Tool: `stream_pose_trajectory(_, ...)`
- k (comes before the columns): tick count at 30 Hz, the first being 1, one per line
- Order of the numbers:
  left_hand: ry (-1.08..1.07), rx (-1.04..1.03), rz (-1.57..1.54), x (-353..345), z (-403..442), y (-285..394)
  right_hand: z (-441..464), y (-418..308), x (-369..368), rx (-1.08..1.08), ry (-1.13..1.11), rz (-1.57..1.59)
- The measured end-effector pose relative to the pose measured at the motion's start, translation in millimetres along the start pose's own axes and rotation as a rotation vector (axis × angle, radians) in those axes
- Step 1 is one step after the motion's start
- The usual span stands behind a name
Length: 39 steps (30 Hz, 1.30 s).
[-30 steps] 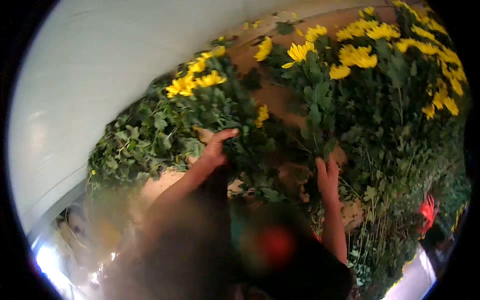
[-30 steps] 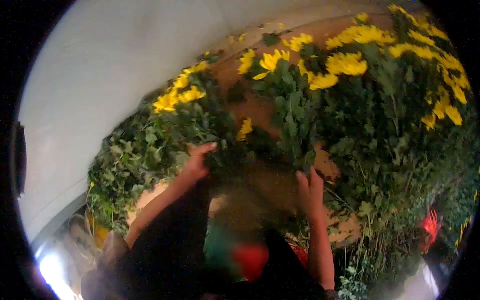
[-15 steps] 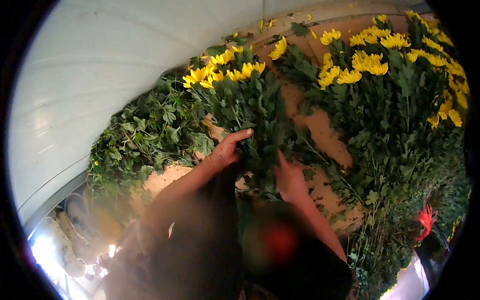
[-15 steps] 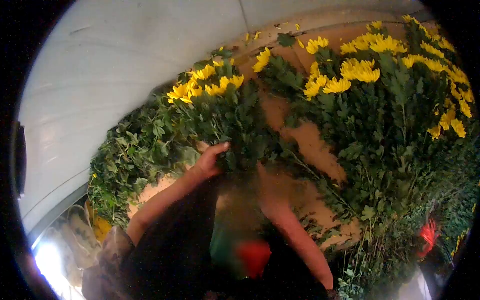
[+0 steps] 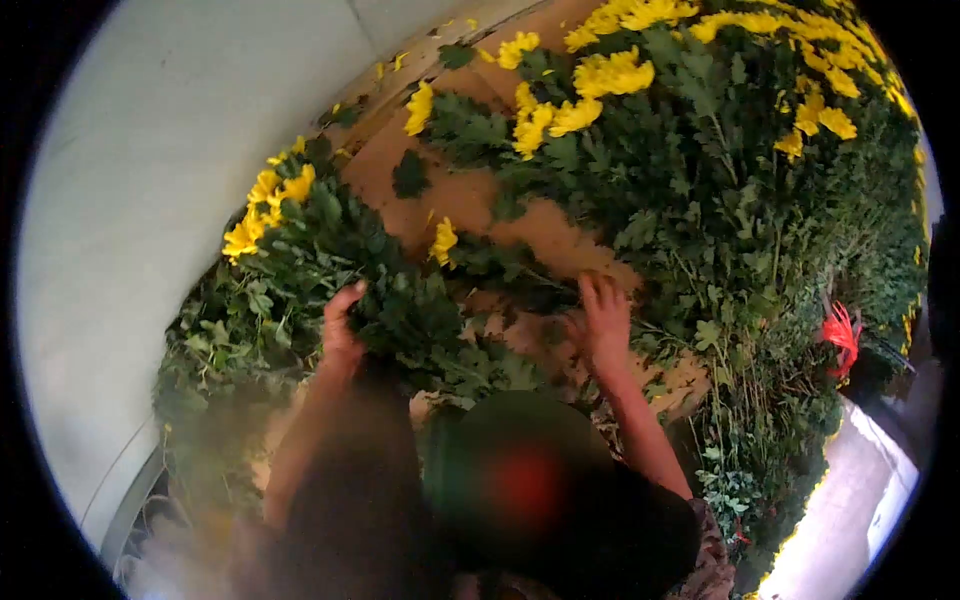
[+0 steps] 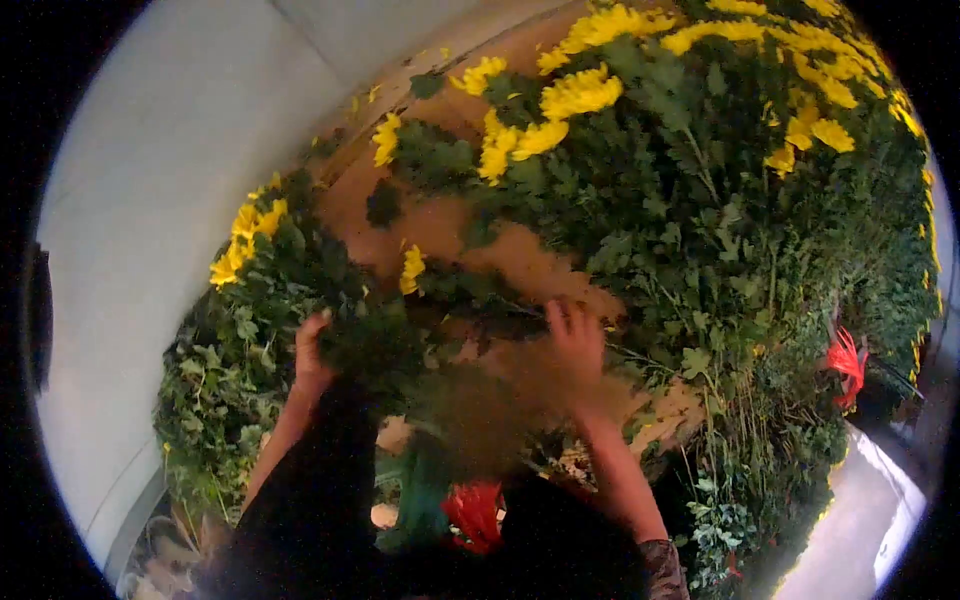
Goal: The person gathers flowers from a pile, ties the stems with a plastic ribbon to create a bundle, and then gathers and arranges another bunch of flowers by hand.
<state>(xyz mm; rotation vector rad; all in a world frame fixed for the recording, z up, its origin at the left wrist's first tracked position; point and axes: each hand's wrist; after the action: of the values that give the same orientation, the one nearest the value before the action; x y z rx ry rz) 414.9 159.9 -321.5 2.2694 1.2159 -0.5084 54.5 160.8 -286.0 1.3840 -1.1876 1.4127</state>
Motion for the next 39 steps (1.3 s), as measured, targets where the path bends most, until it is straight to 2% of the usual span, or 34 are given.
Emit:
stream_pose_trajectory(2,-0.046,-0.083,0.075,2.4,1.6,0.6,-27.2,55.9,-48.4,-0.021,0.012,-0.268)
stream_pose_trajectory(4,-0.002,-0.127,0.132,6.7,3.1,-6.9,-54.3,90.4,-88.3,-0.22,-0.461,-0.107)
stream_pose_trajectory(5,0.066,-0.168,0.188,6.7,3.6,-9.9,-52.1,86.6,-84.1,-0.225,-0.449,-0.11)
stream_pose_trajectory(6,0.054,-0.17,0.191,1.2,2.4,-10.8,-47.3,73.6,-76.1,-0.141,-0.332,0.018)
stream_pose_trajectory(7,0.036,-0.111,0.13,-8.5,-1.7,-11.7,-39.3,58.4,-63.6,-0.053,-0.215,0.142)
stream_pose_trajectory(8,0.022,-0.047,0.07,-19.9,-7.0,-13.7,-18.3,35.7,-35.9,-0.059,-0.212,0.136)
stream_pose_trajectory(10,0.012,-0.054,0.063,-55.5,-26.8,-16.9,23.3,-5.1,21.2,-0.351,-0.529,0.366)
stream_pose_trajectory(11,-0.006,-0.082,0.055,-68.3,-28.8,-15.2,18.3,0.8,12.0,-0.35,-0.511,0.363)
stream_pose_trajectory(14,0.025,-0.035,0.083,-50.5,-16.9,-10.3,11.0,12.7,-0.9,-0.255,-0.22,0.444)
stream_pose_trajectory(15,0.029,-0.044,0.086,-36.0,-5.5,-8.5,26.0,9.9,34.1,-0.248,-0.288,0.336)
stream_pose_trajectory(17,-0.048,-0.039,0.284,-6.4,13.2,-6.0,29.7,46.9,35.0,-0.163,-0.047,0.189)
stream_pose_trajectory(18,-0.042,-0.034,0.28,-10.6,10.6,-10.4,22.5,86.0,20.8,-0.08,0.258,0.142)
stream_pose_trajectory(19,-0.032,-0.035,0.211,-24.2,10.1,-15.0,46.6,98.9,50.0,-0.08,0.423,-0.092)
stream_pose_trajectory(20,-0.018,-0.035,0.143,-31.3,9.2,-17.1,65.9,118.4,69.2,-0.128,0.475,-0.189)
stream_pose_trajectory(21,0.127,-0.015,0.09,-24.9,14.0,-18.2,85.4,129.4,83.7,-0.189,0.496,-0.31)
stream_pose_trajectory(22,0.133,-0.024,0.084,-21.3,19.9,-18.7,94.4,149.3,79.8,-0.22,0.43,-0.373)
stream_pose_trajectory(24,0.003,0.021,0.029,-15.3,30.1,-18.8,100.4,183.8,69.2,-0.233,0.371,-0.43)
stream_pose_trajectory(26,0.069,0.065,-0.037,-12.2,23.0,-18.1,106.2,195.9,52.8,-0.123,0.2,-0.472)
stream_pose_trajectory(28,0.096,0.055,-0.008,-16.0,16.9,-17.5,108.6,146.2,80.9,-0.083,0.261,-0.455)
stream_pose_trajectory(30,0.08,0.052,-0.018,-10.7,16.5,-17.4,107.3,97.6,103.2,-0.17,0.254,-0.218)
stream_pose_trajectory(31,0.062,0.062,-0.033,-8.6,16.8,-17.0,100.5,78.2,104.6,-0.175,0.246,-0.208)
stream_pose_trajectory(33,0.043,0.07,-0.045,-7.6,16.2,-17.7,86.1,49.0,109.0,-0.091,0.219,0.062)
stream_pose_trajectory(36,-0.001,0.09,-0.112,-10.8,13.8,-17.6,44.5,33.9,54.0,-0.246,0.005,0.269)
stream_pose_trajectory(38,0.18,0.049,-0.001,-25.1,3.1,-15.8,23.2,35.0,5.1,-0.275,-0.041,0.3)
stream_pose_trajectory(39,0.143,0.024,-0.018,-8.4,16.1,-19.4,14.7,36.1,-20.0,-0.2,0.03,0.28)
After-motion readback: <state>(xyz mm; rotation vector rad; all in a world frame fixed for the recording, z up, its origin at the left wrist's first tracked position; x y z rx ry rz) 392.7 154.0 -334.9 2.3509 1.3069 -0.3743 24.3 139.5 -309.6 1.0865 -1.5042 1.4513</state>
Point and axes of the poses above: each hand's wrist, its own z-axis towards the middle knuckle, its own x-axis out of the back of the hand, y = z × x, and after that the axes turned 10 degrees about -z, right-handed
